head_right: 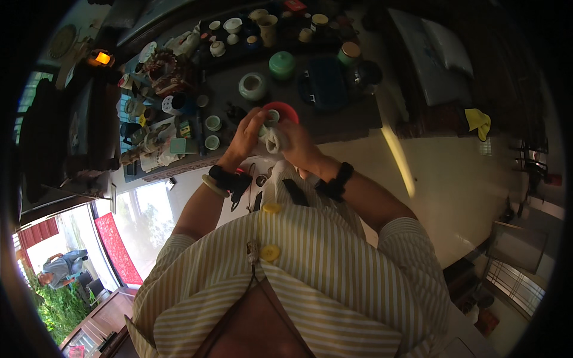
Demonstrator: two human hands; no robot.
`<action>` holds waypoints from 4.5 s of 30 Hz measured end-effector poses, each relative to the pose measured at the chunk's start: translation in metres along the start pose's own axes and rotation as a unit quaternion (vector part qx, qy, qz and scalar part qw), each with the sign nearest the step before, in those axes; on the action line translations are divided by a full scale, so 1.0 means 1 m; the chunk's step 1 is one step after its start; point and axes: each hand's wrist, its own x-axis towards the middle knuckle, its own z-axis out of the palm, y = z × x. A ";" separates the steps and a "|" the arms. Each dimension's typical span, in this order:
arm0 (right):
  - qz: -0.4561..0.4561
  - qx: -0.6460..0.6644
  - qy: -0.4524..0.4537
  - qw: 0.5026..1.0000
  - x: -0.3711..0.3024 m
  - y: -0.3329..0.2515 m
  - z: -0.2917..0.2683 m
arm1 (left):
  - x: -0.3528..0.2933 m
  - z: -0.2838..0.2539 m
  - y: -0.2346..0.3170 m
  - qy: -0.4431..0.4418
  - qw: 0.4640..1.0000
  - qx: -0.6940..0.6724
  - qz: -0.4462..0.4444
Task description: The person wipes various small tea cups and a red tray using a white cloth.
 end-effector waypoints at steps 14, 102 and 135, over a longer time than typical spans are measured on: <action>-0.109 -0.197 -0.003 0.974 0.012 -0.025 0.003 | -0.009 -0.016 0.019 0.021 0.986 -0.069 -0.153; -0.105 -0.165 -0.016 0.980 -0.001 -0.065 0.024 | -0.041 -0.018 0.000 0.096 0.961 -0.182 -0.186; 0.022 -0.141 -0.298 0.944 0.033 0.018 0.052 | -0.107 -0.003 -0.094 0.122 0.825 -0.487 -0.260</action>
